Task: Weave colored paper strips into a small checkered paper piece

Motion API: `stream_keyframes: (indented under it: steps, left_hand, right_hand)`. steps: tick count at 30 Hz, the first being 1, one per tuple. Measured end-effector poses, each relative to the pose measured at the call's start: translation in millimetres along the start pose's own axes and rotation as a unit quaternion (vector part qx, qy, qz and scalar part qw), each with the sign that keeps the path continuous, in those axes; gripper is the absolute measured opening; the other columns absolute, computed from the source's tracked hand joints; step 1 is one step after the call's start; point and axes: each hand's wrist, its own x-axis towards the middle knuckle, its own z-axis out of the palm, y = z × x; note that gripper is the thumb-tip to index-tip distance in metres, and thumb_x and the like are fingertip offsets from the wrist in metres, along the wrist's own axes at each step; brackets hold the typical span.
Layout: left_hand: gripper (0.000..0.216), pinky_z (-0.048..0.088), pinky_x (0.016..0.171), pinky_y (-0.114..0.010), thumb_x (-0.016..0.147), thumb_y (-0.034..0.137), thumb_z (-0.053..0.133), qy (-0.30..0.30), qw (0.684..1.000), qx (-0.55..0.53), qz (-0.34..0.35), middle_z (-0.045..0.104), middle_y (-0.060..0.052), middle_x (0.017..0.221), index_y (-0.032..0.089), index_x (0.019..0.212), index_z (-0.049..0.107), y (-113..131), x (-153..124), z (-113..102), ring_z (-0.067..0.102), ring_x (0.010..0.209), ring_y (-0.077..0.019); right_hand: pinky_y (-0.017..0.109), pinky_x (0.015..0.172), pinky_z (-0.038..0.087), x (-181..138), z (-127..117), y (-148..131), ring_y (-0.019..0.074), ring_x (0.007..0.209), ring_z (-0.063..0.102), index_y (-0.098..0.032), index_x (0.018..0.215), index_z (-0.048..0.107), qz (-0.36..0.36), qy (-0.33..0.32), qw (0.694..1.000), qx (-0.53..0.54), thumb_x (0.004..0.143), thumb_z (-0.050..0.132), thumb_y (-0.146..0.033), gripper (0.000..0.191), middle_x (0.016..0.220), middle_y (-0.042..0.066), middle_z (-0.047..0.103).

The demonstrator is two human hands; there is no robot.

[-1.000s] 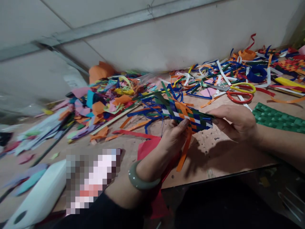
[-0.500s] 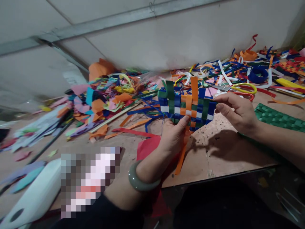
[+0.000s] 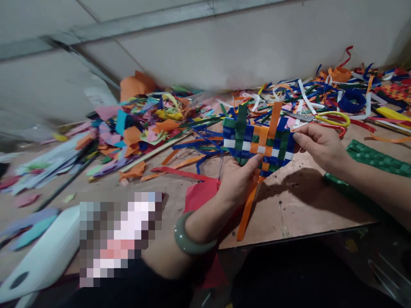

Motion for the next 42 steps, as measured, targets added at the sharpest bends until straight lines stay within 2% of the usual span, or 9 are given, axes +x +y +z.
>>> stream_keyframes:
  steps: [4,7,13,17,23,28,32,37,42]
  left_hand:
    - [0.051,0.064,0.094,-0.037,0.06,0.049,0.097,-0.001,1.0,0.024,0.008,0.084,-0.007,0.098,0.02,0.097,0.078,-1.2,1.3,-3.8,0.079,0.101,-0.0282]
    - [0.044,0.064,0.093,-0.038,0.062,0.047,0.096,-0.008,1.0,0.026,-0.011,0.084,-0.007,0.102,0.02,0.092,0.078,-2.1,1.0,-5.1,0.079,0.098,-0.0274]
    - [0.046,0.066,0.088,-0.037,0.06,0.044,0.097,-0.004,1.0,0.012,-0.017,0.084,-0.005,0.096,0.021,0.095,0.078,-0.6,-2.0,1.3,0.08,0.092,-0.0263]
    - [0.048,0.067,0.078,-0.034,0.059,0.042,0.097,-0.002,0.999,0.017,-0.033,0.084,-0.004,0.092,0.022,0.098,0.077,0.6,-3.3,2.6,0.08,0.083,-0.0242]
    - [0.043,0.065,0.067,-0.027,0.06,0.051,0.096,-0.005,0.998,0.004,-0.06,0.081,-0.001,0.078,0.02,0.08,0.075,2.9,-0.9,-2.2,0.077,0.068,-0.0191]
    - [0.035,0.063,0.063,-0.024,0.066,0.043,0.094,0.022,0.997,0.003,-0.071,0.081,0.001,0.077,0.021,0.083,0.072,4.5,1.7,-4.6,0.076,0.065,-0.0161]
    - [0.038,0.064,0.066,-0.025,0.064,0.044,0.095,0.021,0.997,0.007,-0.075,0.082,0.002,0.081,0.02,0.084,0.073,2.8,1.0,-5.3,0.076,0.068,-0.0157]
    - [0.046,0.065,0.067,-0.029,0.057,0.048,0.097,-0.006,0.996,-0.007,-0.09,0.081,0.0,0.08,0.02,0.084,0.074,2.1,-0.5,-4.8,0.076,0.068,-0.0177]
    - [0.041,0.065,0.074,-0.031,0.063,0.044,0.095,-0.045,0.993,0.016,-0.105,0.082,-0.002,0.086,0.019,0.089,0.077,4.1,-1.6,-5.7,0.077,0.074,-0.0192]
  right_hand:
    - [0.03,0.065,0.055,4.4,-2.1,4.9,0.0134,0.068,0.064,-0.019,0.091,0.068,0.005,-0.028,1.0,0.004,0.089,0.067,-0.05,0.03,0.077,0.001,0.067]
    - [0.03,0.067,0.053,6.1,-2.2,7.1,0.014,0.072,0.063,-0.019,0.091,0.069,0.009,-0.034,0.999,-0.002,0.088,0.068,-0.044,0.025,0.081,0.002,0.069]
    - [0.028,0.059,0.049,6.1,-1.2,8.1,0.012,0.064,0.056,-0.02,0.077,0.067,0.058,-0.011,0.998,-0.021,0.084,0.067,-0.026,0.01,0.069,-0.001,0.064]
    - [0.027,0.059,0.052,7.0,-0.9,6.9,0.0115,0.063,0.056,-0.02,0.074,0.065,0.081,-0.011,0.997,0.004,0.083,0.069,-0.025,0.011,0.069,-0.001,0.061]
    - [0.025,0.058,0.053,8.3,-0.7,8.5,0.0096,0.062,0.054,-0.019,0.071,0.063,0.097,-0.008,0.995,0.028,0.082,0.069,-0.026,0.014,0.068,-0.001,0.06]
    - [0.023,0.055,0.05,9.0,-0.8,8.7,0.0088,0.061,0.054,-0.019,0.076,0.064,0.117,-0.026,0.992,0.039,0.08,0.07,-0.031,0.014,0.072,-0.001,0.06]
    - [0.024,0.057,0.051,9.7,-1.8,7.7,0.0106,0.066,0.054,-0.018,0.079,0.067,0.126,-0.021,0.992,0.024,0.083,0.068,-0.033,0.015,0.073,0.0,0.059]
    - [0.024,0.057,0.051,9.0,0.0,10.4,0.0099,0.063,0.051,-0.019,0.073,0.067,0.115,-0.015,0.993,0.019,0.077,0.068,-0.028,0.011,0.069,-0.001,0.057]
    - [0.025,0.059,0.051,9.2,-2.1,17.7,0.011,0.065,0.054,-0.02,0.076,0.066,0.09,-0.035,0.995,-0.003,0.082,0.068,-0.042,0.023,0.072,0.0,0.06]
